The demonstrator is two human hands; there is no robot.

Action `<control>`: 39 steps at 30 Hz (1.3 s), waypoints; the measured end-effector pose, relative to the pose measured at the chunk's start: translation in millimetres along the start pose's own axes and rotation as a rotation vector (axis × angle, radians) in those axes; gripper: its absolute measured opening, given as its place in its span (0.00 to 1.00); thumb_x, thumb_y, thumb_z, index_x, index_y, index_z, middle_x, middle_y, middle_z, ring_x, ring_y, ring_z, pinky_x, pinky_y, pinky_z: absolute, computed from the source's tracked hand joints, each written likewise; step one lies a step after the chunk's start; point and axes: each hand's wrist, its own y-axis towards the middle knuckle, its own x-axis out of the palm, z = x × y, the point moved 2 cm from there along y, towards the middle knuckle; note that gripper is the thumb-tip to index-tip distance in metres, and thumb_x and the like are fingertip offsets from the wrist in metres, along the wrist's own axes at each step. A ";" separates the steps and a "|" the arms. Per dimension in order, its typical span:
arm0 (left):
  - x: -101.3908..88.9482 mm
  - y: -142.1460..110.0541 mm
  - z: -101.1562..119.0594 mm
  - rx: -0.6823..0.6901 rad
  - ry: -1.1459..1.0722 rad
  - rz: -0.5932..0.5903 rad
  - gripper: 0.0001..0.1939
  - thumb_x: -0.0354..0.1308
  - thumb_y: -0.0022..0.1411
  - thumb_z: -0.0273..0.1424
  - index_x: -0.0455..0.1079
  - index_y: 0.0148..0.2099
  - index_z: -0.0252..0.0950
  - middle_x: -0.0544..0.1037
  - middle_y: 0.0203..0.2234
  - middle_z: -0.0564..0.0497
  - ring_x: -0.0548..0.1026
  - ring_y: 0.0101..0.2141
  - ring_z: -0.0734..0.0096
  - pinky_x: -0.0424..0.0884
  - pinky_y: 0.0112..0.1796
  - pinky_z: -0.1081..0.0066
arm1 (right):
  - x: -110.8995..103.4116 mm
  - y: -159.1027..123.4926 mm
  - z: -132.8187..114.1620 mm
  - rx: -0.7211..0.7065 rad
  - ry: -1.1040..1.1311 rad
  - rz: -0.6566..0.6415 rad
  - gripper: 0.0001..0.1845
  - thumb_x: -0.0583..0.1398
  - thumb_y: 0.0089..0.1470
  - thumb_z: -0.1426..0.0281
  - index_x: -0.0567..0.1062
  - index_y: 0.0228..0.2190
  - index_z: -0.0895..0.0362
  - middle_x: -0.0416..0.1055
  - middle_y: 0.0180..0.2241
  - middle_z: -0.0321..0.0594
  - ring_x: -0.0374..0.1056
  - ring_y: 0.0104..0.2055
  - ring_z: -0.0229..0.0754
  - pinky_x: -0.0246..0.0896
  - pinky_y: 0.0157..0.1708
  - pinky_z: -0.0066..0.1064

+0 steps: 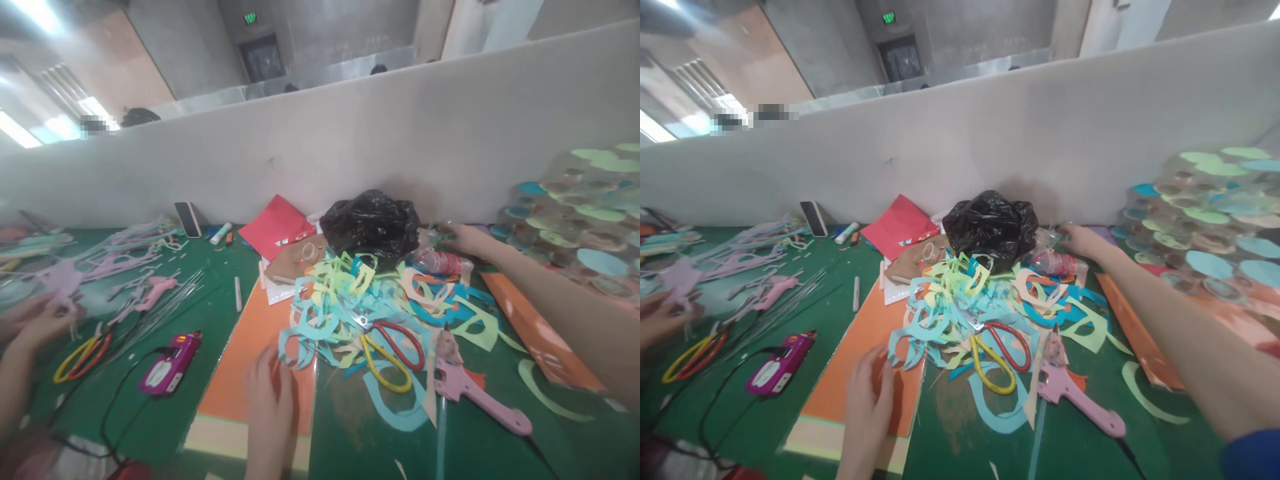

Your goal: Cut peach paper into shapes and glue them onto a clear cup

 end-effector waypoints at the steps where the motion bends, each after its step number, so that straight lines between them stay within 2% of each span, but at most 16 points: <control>1: -1.4 -0.7 -1.6 0.011 0.007 0.000 0.15 0.49 0.67 0.39 0.67 0.52 0.40 0.72 0.50 0.41 0.67 0.54 0.51 0.61 0.55 0.48 | 0.7 -1.8 -0.2 -0.014 -0.032 -0.036 0.17 0.60 0.57 0.70 0.78 0.43 0.70 0.76 0.42 0.58 0.73 0.41 0.43 0.53 0.36 0.27; 5: -5.2 0.3 -11.4 0.055 0.077 0.020 0.16 0.49 0.66 0.40 0.66 0.50 0.37 0.72 0.48 0.39 0.67 0.52 0.49 0.62 0.54 0.47 | -7.7 -14.2 -0.7 -0.002 -0.169 -0.096 0.24 0.50 0.66 0.63 0.77 0.44 0.70 0.74 0.42 0.64 0.71 0.47 0.50 0.50 0.36 0.33; 10: -2.0 -0.9 -8.7 0.076 0.100 0.032 0.16 0.48 0.67 0.41 0.67 0.48 0.37 0.73 0.46 0.39 0.68 0.50 0.50 0.64 0.52 0.48 | -36.7 -24.9 -4.8 0.136 -0.217 -0.060 0.32 0.43 0.66 0.59 0.75 0.43 0.73 0.72 0.42 0.66 0.69 0.49 0.57 0.47 0.35 0.38; 13: 6.0 -3.4 7.2 0.128 0.071 0.053 0.13 0.47 0.68 0.39 0.68 0.46 0.39 0.73 0.45 0.41 0.69 0.50 0.54 0.65 0.52 0.52 | -57.7 -41.0 -15.0 0.233 -0.176 0.013 0.30 0.44 0.65 0.57 0.75 0.38 0.69 0.71 0.37 0.57 0.68 0.46 0.52 0.46 0.33 0.34; 15: 13.4 -4.7 23.1 0.179 0.045 0.062 0.11 0.48 0.68 0.37 0.68 0.47 0.40 0.74 0.45 0.43 0.70 0.50 0.56 0.65 0.53 0.54 | -65.8 -63.1 -29.8 0.244 -0.110 0.030 0.25 0.46 0.65 0.58 0.71 0.30 0.63 0.68 0.30 0.46 0.66 0.37 0.42 0.45 0.31 0.30; 17: 21.5 -6.4 43.8 0.280 0.026 0.045 0.11 0.52 0.66 0.36 0.69 0.49 0.40 0.74 0.46 0.43 0.70 0.51 0.55 0.64 0.55 0.53 | -64.5 -94.6 -50.9 0.205 0.004 0.003 0.23 0.49 0.64 0.57 0.63 0.23 0.58 0.60 0.22 0.35 0.57 0.27 0.33 0.45 0.28 0.25; 20: 36.3 -11.5 79.2 0.422 -0.004 -0.215 0.20 0.56 0.65 0.37 0.66 0.59 0.40 0.71 0.55 0.41 0.67 0.58 0.53 0.62 0.59 0.52 | -45.0 -151.9 -85.8 0.189 0.374 -0.109 0.27 0.54 0.60 0.50 0.57 0.21 0.56 0.49 0.19 0.31 0.47 0.23 0.33 0.41 0.23 0.26; 23: 47.9 -19.4 110.0 0.434 -0.118 -0.514 0.32 0.59 0.64 0.41 0.58 0.67 0.42 0.65 0.63 0.42 0.61 0.63 0.52 0.59 0.61 0.52 | -16.4 -204.1 -117.2 0.112 0.614 -0.298 0.29 0.53 0.56 0.44 0.59 0.18 0.55 0.56 0.19 0.33 0.52 0.21 0.36 0.47 0.22 0.27; 25: 52.6 -24.8 123.6 0.397 -0.221 -0.665 0.32 0.59 0.64 0.41 0.58 0.67 0.43 0.68 0.61 0.44 0.63 0.62 0.53 0.62 0.60 0.54 | -1.3 -230.2 -130.4 0.068 0.708 -0.393 0.31 0.50 0.57 0.43 0.58 0.18 0.54 0.58 0.18 0.34 0.55 0.22 0.38 0.53 0.23 0.28; 27: 55.7 -29.1 128.8 0.304 -0.311 -0.757 0.26 0.58 0.65 0.42 0.63 0.63 0.45 0.72 0.57 0.46 0.68 0.58 0.55 0.65 0.57 0.56 | 6.4 -248.8 -133.3 0.100 0.728 -0.365 0.32 0.48 0.58 0.41 0.58 0.18 0.54 0.56 0.17 0.34 0.55 0.21 0.38 0.53 0.21 0.28; 29: 58.8 -32.5 126.6 0.194 -0.372 -0.796 0.23 0.58 0.65 0.43 0.66 0.60 0.46 0.74 0.55 0.47 0.70 0.56 0.56 0.66 0.55 0.58 | 9.1 -263.4 -127.5 0.139 0.696 -0.330 0.32 0.47 0.61 0.43 0.61 0.19 0.54 0.60 0.18 0.35 0.59 0.21 0.39 0.56 0.22 0.28; 31: 62.8 -35.1 120.1 0.112 -0.399 -0.775 0.24 0.60 0.63 0.41 0.66 0.60 0.44 0.73 0.57 0.47 0.69 0.57 0.56 0.65 0.56 0.59 | 9.7 -276.2 -114.3 0.156 0.603 -0.242 0.30 0.46 0.64 0.45 0.68 0.26 0.54 0.68 0.24 0.37 0.66 0.27 0.42 0.63 0.27 0.31; 33: 67.6 -36.9 112.4 0.056 -0.410 -0.724 0.26 0.62 0.62 0.38 0.64 0.60 0.43 0.72 0.57 0.46 0.70 0.57 0.57 0.65 0.56 0.60 | 11.4 -288.0 -96.4 0.124 0.416 -0.061 0.27 0.46 0.65 0.46 0.73 0.39 0.53 0.74 0.38 0.43 0.71 0.38 0.48 0.67 0.36 0.36; 35: 72.1 -38.2 106.5 0.018 -0.431 -0.685 0.25 0.64 0.60 0.35 0.65 0.59 0.42 0.74 0.54 0.46 0.72 0.54 0.59 0.67 0.53 0.62 | 18.1 -298.3 -78.8 0.031 0.093 0.111 0.31 0.43 0.66 0.47 0.73 0.48 0.54 0.71 0.47 0.50 0.69 0.46 0.57 0.65 0.43 0.45; 37: 75.1 -38.9 103.9 0.014 -0.449 -0.667 0.22 0.64 0.60 0.33 0.66 0.56 0.41 0.75 0.50 0.48 0.74 0.50 0.62 0.68 0.50 0.63 | 31.9 -304.9 -64.0 -0.054 -0.156 0.121 0.32 0.41 0.68 0.50 0.68 0.57 0.56 0.70 0.50 0.53 0.68 0.45 0.60 0.64 0.44 0.50; 39: 76.0 -38.7 103.9 0.042 -0.445 -0.648 0.20 0.64 0.59 0.33 0.68 0.53 0.41 0.76 0.49 0.49 0.74 0.49 0.63 0.68 0.50 0.64 | 46.0 -306.5 -53.3 -0.109 -0.262 0.099 0.31 0.41 0.69 0.53 0.66 0.59 0.58 0.70 0.46 0.53 0.68 0.43 0.58 0.64 0.42 0.49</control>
